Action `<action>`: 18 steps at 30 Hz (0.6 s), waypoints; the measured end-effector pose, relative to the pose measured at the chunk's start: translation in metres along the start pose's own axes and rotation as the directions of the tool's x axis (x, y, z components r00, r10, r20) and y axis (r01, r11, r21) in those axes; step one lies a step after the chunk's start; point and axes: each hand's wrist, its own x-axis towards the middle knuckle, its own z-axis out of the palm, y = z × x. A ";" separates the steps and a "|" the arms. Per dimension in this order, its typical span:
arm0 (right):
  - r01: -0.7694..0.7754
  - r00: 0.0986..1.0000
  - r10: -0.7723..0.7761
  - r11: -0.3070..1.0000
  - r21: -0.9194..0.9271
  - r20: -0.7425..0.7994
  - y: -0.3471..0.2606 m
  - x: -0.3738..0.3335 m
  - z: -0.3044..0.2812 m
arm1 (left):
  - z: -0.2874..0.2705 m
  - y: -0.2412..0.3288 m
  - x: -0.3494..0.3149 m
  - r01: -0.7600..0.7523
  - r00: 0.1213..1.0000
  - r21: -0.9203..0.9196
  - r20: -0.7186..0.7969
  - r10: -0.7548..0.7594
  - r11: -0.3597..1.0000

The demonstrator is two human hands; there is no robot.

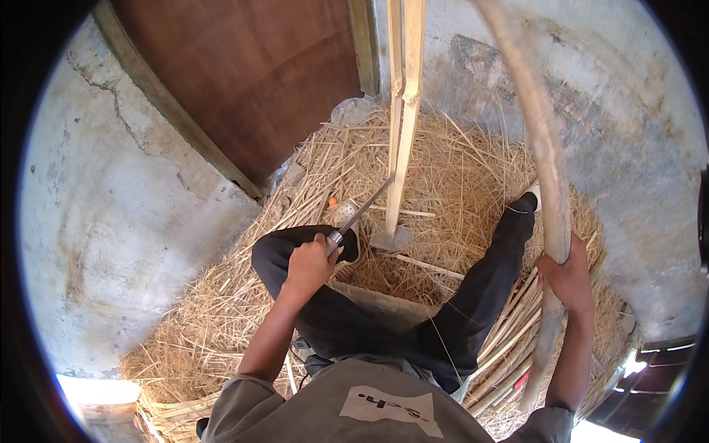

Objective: The person sits on a bed of straw and uses a curved machete to split long bamboo poles into thin strips. They hold the bamboo vertically and strike it with a wooden stick to drive the blade through, repeating the process to create multiple slats.

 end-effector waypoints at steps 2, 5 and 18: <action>-0.106 0.992 0.102 0.993 -0.057 -0.075 0.019 0.007 0.027 | 0.003 0.000 -0.003 0.007 1.000 -0.023 0.002 -0.007 1.000; -0.219 0.902 0.270 0.959 -0.181 0.336 0.101 0.019 0.086 | 0.009 0.004 -0.005 0.022 0.999 0.006 0.043 -0.022 1.000; -0.016 0.997 0.020 0.998 -0.055 0.074 0.004 0.015 0.027 | 0.067 -0.019 -0.001 0.083 0.996 -0.092 0.049 -0.079 0.992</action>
